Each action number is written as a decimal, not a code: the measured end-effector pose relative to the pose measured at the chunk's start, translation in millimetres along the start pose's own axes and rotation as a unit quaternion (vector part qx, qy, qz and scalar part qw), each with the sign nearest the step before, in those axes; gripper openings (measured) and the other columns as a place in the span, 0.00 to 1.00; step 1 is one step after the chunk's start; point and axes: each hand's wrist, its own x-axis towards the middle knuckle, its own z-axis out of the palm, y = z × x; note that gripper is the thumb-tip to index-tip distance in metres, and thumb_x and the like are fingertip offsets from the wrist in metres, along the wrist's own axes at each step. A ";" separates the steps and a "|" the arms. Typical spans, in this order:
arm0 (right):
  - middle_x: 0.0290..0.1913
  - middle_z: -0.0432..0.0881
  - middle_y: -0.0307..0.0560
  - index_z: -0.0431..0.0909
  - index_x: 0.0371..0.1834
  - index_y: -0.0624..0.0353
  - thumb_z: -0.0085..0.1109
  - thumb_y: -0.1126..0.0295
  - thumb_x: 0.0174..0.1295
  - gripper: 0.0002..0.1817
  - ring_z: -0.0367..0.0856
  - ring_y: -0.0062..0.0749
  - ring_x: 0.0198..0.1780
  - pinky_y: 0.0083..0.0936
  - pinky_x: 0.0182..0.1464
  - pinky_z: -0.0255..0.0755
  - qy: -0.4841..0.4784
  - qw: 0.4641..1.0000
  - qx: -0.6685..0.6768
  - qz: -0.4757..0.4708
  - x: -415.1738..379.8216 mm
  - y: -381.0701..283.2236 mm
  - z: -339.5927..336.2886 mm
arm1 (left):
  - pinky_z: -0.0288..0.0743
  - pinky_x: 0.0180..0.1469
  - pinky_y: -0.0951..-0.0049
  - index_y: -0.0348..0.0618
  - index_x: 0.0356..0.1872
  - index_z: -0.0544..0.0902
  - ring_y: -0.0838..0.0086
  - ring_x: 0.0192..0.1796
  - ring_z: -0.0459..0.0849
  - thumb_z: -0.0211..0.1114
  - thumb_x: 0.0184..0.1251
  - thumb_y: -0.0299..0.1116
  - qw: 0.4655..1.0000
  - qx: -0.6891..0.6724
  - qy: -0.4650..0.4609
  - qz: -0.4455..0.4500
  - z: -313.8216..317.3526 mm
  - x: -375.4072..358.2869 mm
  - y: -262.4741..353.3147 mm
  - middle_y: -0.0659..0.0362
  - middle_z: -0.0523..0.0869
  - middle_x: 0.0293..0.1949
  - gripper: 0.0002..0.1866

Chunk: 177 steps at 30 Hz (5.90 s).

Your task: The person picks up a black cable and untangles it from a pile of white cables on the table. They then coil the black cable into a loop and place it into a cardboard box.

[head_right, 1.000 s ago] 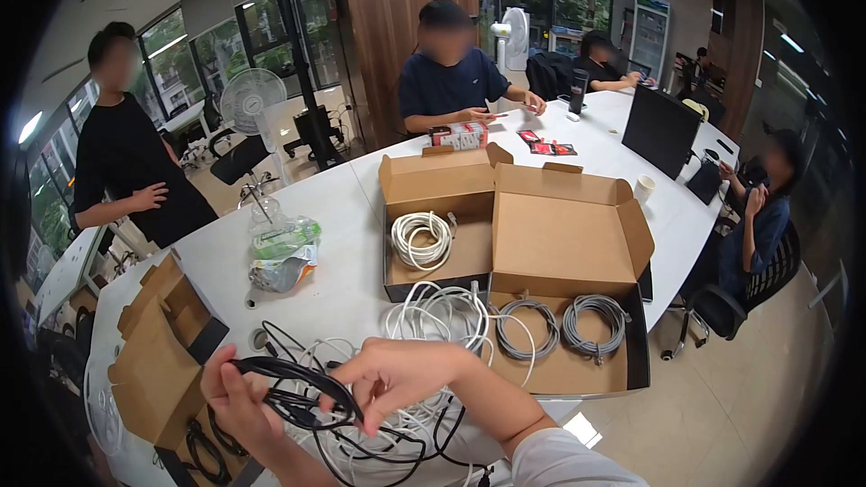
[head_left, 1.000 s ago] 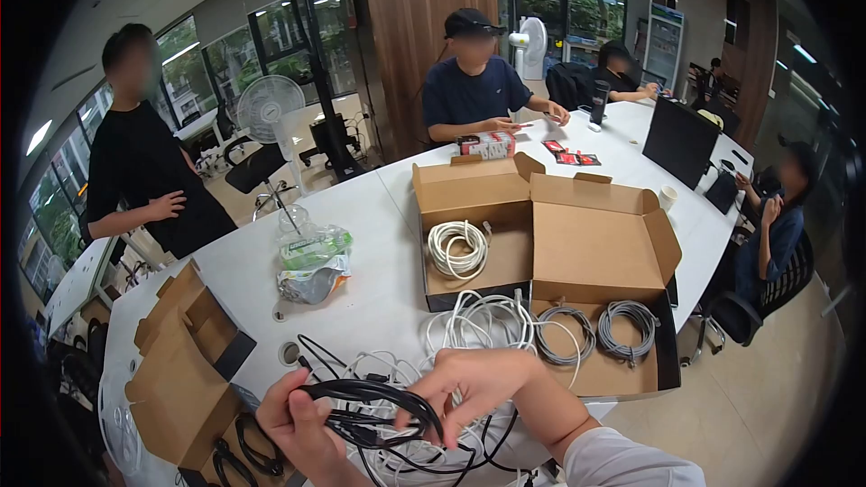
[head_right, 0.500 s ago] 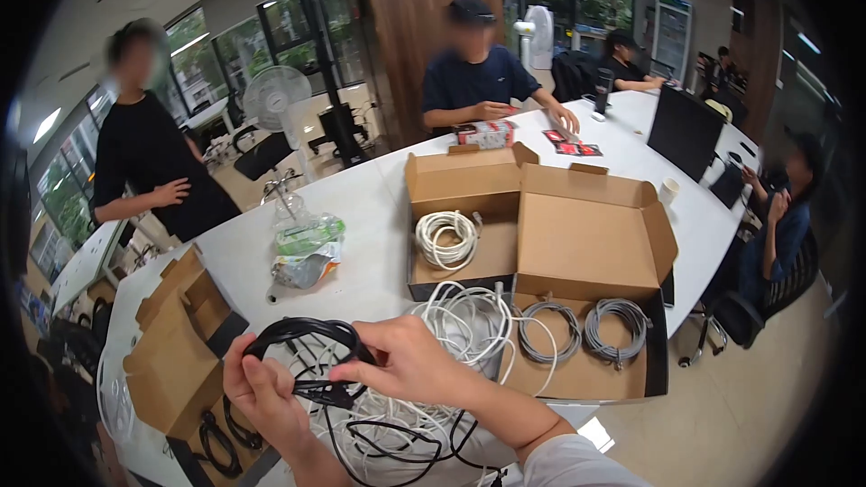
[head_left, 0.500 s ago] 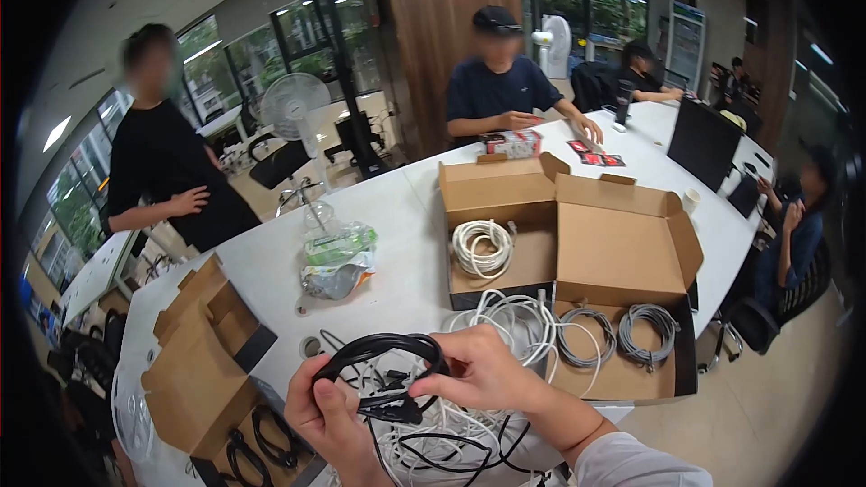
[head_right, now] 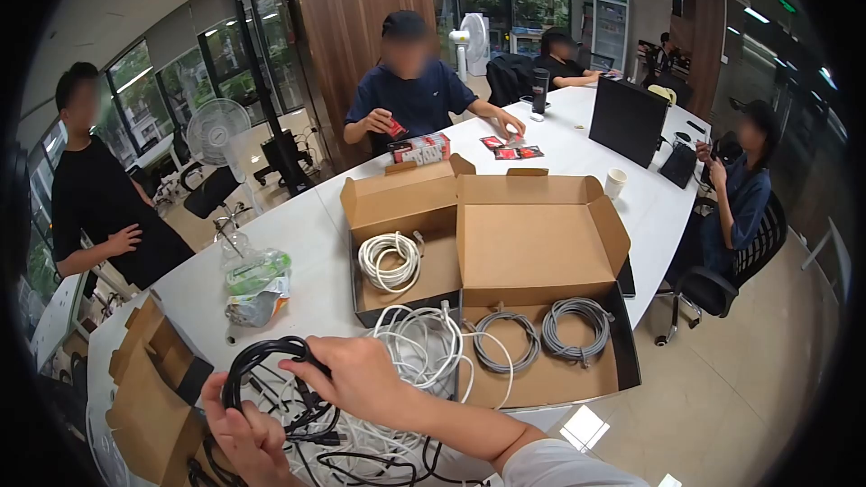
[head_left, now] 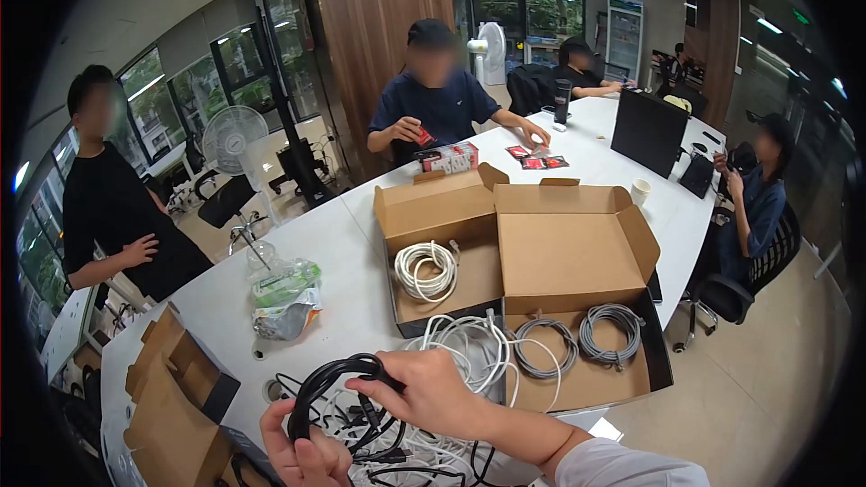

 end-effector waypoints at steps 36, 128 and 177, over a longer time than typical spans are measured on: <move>0.41 0.80 0.55 0.75 0.47 0.65 0.59 0.74 0.60 0.13 0.80 0.49 0.36 0.38 0.38 0.73 -0.074 0.982 0.173 -0.033 6.8 7.9 -13.9 | 0.46 0.16 0.83 0.32 0.61 0.64 0.87 0.11 0.50 0.57 0.72 0.32 0.997 -0.038 -0.002 0.071 7.4 -7.8 -0.8 0.69 0.59 0.12 0.22; 0.17 0.70 0.37 0.68 0.38 0.62 0.49 0.69 0.71 0.07 0.68 0.16 0.19 0.18 0.22 0.61 0.009 0.964 0.222 0.147 4.1 5.5 -12.9 | 0.73 0.58 0.68 0.37 0.64 0.59 0.65 0.54 0.82 0.70 0.59 0.26 0.959 0.081 -0.269 -0.025 -14.4 26.1 -13.0 0.46 0.83 0.50 0.35; 0.19 0.76 0.45 0.66 0.37 0.64 0.65 0.71 0.60 0.15 0.73 0.25 0.18 0.22 0.22 0.65 0.007 0.997 0.056 0.061 -1.2 -0.2 12.8 | 0.72 0.20 0.90 0.41 0.45 0.62 0.86 0.22 0.79 0.55 0.71 0.25 0.978 0.128 0.059 0.151 -2.1 41.8 -58.9 0.46 0.83 0.50 0.10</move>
